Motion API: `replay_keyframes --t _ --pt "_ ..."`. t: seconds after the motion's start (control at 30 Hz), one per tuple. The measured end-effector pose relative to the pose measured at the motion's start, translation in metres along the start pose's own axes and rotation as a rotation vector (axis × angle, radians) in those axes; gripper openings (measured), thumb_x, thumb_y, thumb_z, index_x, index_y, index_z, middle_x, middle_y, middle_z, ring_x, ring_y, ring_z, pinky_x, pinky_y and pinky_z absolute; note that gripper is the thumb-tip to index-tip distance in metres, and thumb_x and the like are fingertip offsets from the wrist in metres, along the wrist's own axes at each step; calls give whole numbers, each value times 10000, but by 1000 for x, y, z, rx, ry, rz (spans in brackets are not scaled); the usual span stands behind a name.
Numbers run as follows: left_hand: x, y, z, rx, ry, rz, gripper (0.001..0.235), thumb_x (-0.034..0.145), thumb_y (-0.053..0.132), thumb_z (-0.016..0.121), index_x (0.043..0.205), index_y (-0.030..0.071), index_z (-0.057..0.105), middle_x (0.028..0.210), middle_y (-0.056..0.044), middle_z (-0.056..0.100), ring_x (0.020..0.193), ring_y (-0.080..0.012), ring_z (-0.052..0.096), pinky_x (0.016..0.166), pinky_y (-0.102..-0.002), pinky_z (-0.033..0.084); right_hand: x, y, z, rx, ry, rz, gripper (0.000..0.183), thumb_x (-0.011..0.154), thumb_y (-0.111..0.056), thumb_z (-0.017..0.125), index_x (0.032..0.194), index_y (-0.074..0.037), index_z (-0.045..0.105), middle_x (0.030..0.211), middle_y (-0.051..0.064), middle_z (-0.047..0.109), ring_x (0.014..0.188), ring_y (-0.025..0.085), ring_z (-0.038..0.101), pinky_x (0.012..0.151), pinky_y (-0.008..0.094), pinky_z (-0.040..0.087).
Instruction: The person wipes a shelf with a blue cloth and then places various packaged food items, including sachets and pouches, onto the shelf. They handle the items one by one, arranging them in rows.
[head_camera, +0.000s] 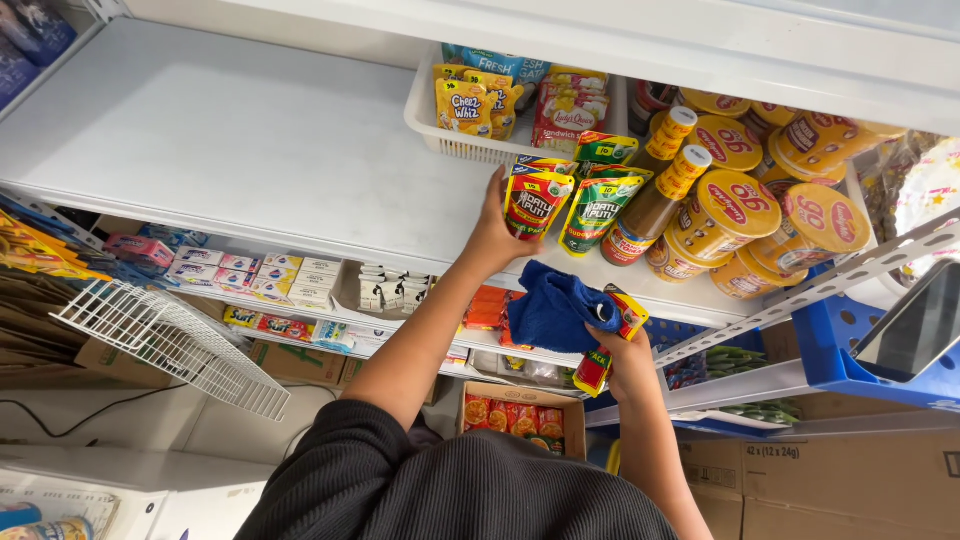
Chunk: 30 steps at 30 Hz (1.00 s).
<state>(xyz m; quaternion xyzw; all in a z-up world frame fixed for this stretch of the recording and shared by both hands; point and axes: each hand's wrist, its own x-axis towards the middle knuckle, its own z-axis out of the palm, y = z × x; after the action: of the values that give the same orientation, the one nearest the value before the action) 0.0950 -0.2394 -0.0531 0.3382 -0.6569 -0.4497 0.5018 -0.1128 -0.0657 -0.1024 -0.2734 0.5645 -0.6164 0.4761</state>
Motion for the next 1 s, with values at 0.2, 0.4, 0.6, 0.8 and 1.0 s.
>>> replay_keyframes --t 0.2,0.4,0.6,0.8,1.0 --pt "18 -12 19 29 4 -62 1301 598 122 989 1583 -5 148 1523 -302 425 1441 -468 392 1216 -566 310 -7 -4 8 3 -14 -30 400 797 -54 840 1131 -24 623 882 136 696 743 287 717 674 446 599" --pt "39 -36 25 85 50 -103 1200 617 183 995 1538 -22 254 1435 -272 505 1401 -440 459 1191 -526 372 5 10 -7 6 -22 -31 380 795 -68 849 1109 -35 637 834 143 702 677 294 719 639 438 602" --pt "47 -42 30 139 111 -129 1112 655 202 980 1510 9 296 1386 -246 530 1368 -422 500 1162 -516 415 12 20 -17 25 -9 -34 384 789 -60 851 1110 -33 640 827 155 705 670 306 727 634 448 608" --pt "45 -20 27 151 114 -138 1148 673 196 975 1520 -31 235 1441 -318 448 1395 -474 448 1175 -536 414 12 25 -22 70 -13 -35 390 789 -56 852 1110 -41 631 846 150 709 702 318 732 659 463 607" --pt "32 -26 16 215 161 -194 1296 662 95 963 1586 -36 62 1492 -380 325 1407 -508 398 1161 -552 418 11 22 -27 164 -6 22 435 768 -16 839 1151 -59 637 941 163 722 810 363 744 748 525 606"
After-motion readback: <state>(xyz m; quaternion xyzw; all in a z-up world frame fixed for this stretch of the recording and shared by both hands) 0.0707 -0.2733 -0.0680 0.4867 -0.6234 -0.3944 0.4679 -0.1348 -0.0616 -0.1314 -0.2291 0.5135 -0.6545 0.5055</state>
